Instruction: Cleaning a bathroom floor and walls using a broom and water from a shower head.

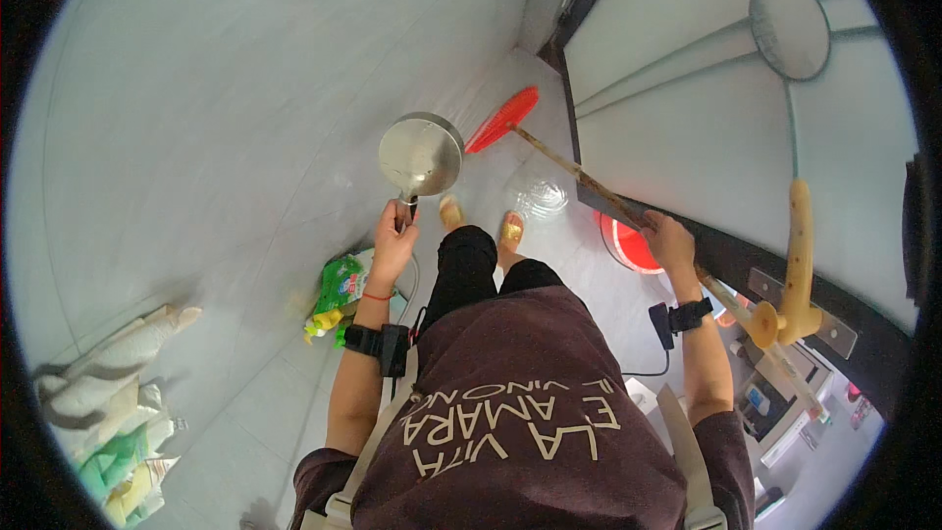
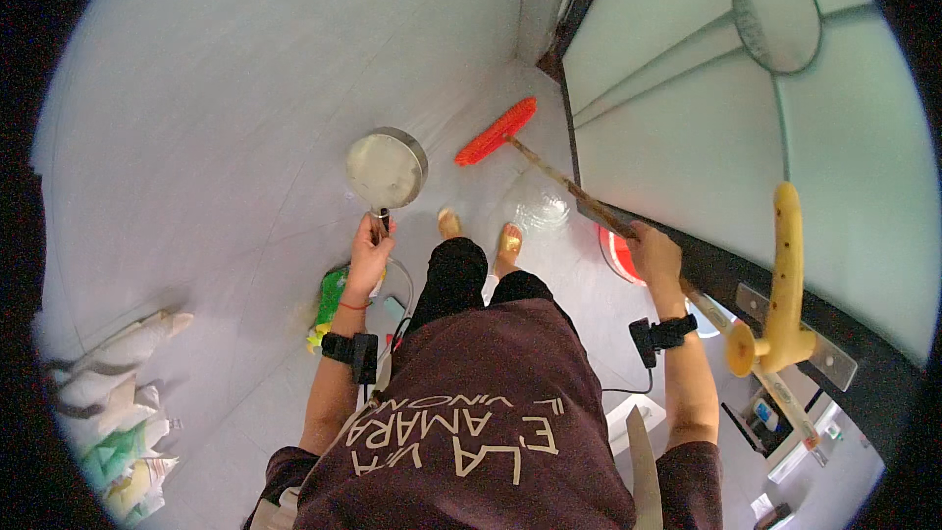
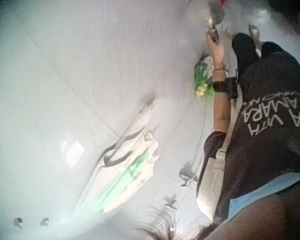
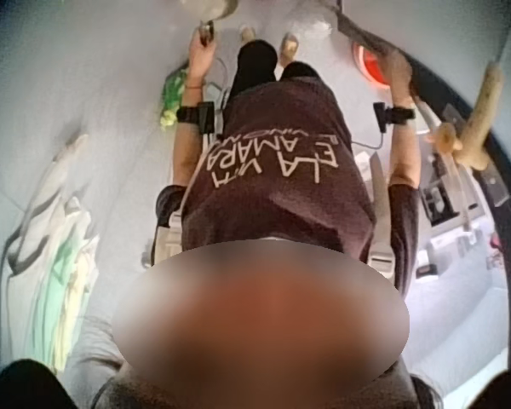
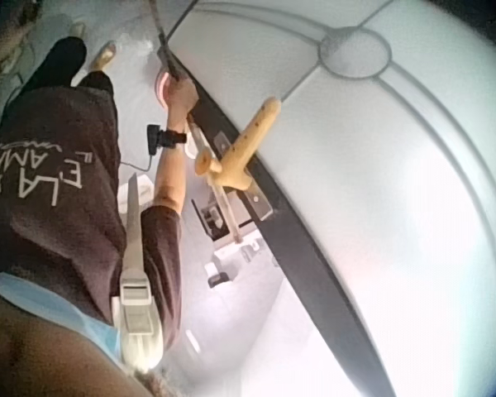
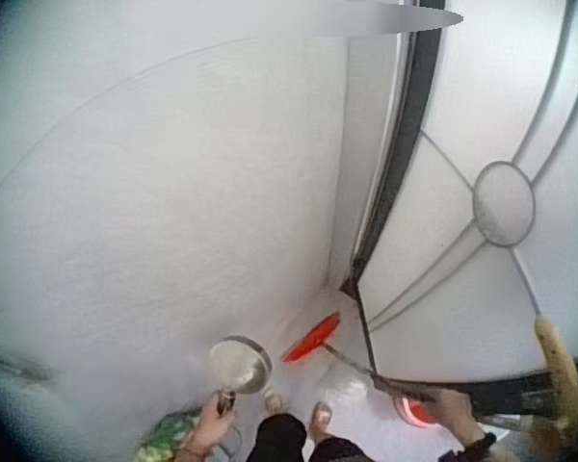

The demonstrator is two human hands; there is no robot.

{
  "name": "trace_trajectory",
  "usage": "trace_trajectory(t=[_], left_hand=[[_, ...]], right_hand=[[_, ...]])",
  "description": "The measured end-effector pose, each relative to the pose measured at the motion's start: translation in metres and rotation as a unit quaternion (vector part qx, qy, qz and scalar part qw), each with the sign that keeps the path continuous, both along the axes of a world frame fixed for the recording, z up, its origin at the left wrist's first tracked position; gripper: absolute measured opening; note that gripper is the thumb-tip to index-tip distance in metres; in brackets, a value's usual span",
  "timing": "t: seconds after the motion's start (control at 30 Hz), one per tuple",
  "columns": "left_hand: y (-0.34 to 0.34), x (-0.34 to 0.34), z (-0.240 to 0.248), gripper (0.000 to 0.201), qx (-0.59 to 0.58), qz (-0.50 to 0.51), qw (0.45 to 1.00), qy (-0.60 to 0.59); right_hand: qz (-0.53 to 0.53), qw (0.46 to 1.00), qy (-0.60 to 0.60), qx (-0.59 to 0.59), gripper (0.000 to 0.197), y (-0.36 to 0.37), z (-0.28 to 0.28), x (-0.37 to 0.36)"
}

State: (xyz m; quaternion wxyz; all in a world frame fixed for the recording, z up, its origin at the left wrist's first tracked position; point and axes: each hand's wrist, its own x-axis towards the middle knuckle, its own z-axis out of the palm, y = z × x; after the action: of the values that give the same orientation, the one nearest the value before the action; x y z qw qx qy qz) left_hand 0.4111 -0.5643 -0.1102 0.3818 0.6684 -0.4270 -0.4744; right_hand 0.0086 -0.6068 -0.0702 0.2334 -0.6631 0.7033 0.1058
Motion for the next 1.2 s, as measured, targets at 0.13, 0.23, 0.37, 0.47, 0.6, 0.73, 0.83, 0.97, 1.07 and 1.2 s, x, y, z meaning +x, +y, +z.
trace_trajectory(t=[0.13, 0.23, 0.37, 0.47, 0.6, 0.73, 0.83, 0.97, 1.07, 1.2], left_hand=[[0.000, 0.022, -0.004, 0.014, 0.022, -0.018, 0.999, 0.027], [-0.007, 0.034, -0.001, 0.012, 0.048, -0.054, 0.997, -0.018], [-0.011, 0.047, -0.012, 0.013, 0.015, -0.062, 0.998, 0.014], [-0.009, 0.057, -0.017, 0.013, 0.032, -0.058, 0.997, 0.030], [-0.020, 0.059, -0.025, 0.014, 0.044, -0.056, 0.996, 0.052], [-0.024, 0.061, -0.027, 0.012, 0.052, -0.063, 0.996, 0.044], [-0.030, 0.066, -0.025, 0.011, 0.079, -0.115, 0.990, 0.010], [-0.032, 0.055, -0.030, 0.011, 0.064, -0.130, 0.989, 0.037], [-0.034, 0.051, -0.025, 0.011, 0.108, -0.131, 0.984, 0.043], [-0.032, 0.047, -0.043, 0.012, 0.099, -0.100, 0.989, 0.031]], right_hand=[[0.058, 0.991, 0.073, -0.095, 0.025, -0.010, 0.009, 0.022], [0.051, 0.992, 0.090, -0.075, 0.027, -0.029, 0.018, 0.041], [0.017, 0.995, 0.088, -0.050, 0.028, -0.043, 0.031, 0.052], [0.004, 0.995, 0.082, -0.055, 0.026, -0.051, 0.028, 0.059], [0.029, 0.987, 0.158, 0.000, 0.024, -0.063, -0.031, 0.035], [0.025, 0.994, 0.105, 0.010, 0.024, -0.040, -0.066, -0.006], [-0.014, 0.987, 0.131, 0.087, 0.030, -0.009, -0.077, -0.005], [-0.067, 0.993, 0.015, 0.097, 0.032, 0.077, -0.111, -0.022], [-0.158, 0.978, -0.038, 0.132, 0.033, 0.124, -0.091, 0.007], [-0.214, 0.957, -0.014, 0.195, 0.035, 0.178, -0.046, 0.023]])
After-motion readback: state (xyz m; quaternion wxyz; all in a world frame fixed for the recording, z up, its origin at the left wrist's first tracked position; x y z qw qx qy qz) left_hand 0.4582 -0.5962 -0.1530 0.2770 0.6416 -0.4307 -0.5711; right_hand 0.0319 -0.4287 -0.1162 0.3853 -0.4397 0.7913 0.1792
